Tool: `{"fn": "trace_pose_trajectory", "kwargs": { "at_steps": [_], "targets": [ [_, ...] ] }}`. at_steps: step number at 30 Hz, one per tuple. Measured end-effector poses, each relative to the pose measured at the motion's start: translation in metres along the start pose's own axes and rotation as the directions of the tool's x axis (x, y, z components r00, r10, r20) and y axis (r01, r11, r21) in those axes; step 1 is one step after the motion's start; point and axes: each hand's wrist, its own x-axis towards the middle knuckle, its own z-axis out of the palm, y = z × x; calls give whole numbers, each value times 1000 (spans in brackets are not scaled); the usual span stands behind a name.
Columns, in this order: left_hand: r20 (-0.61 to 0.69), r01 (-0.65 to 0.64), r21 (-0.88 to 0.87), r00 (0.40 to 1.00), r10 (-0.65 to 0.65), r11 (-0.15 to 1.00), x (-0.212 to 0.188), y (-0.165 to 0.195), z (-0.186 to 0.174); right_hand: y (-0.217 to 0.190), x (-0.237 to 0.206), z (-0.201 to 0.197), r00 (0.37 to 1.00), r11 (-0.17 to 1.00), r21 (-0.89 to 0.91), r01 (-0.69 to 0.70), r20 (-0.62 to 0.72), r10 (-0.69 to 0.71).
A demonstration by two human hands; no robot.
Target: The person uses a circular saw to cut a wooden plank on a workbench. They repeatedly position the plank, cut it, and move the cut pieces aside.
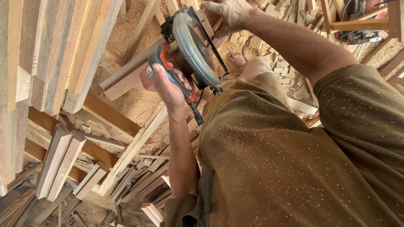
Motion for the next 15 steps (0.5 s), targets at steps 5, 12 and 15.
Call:
{"fn": "trace_pose_trajectory", "kwargs": {
  "at_steps": [5, 12, 15],
  "targets": [
    [-16, 36, 15, 999, -35, 999, 17, 11, 3, 3, 0, 4, 999, 998, -47, 33, -29, -35],
    [-43, -15, 50, 999, 17, 999, 48, 20, 8, 8, 3, 4, 1000, 1000, -18, 25, 3, -25],
    [-35, 13, 47, 999, -12, 999, 69, 28, 9, 6, 5, -4, 999, 1000, 23, -18, 27, 18]
  ]
}}
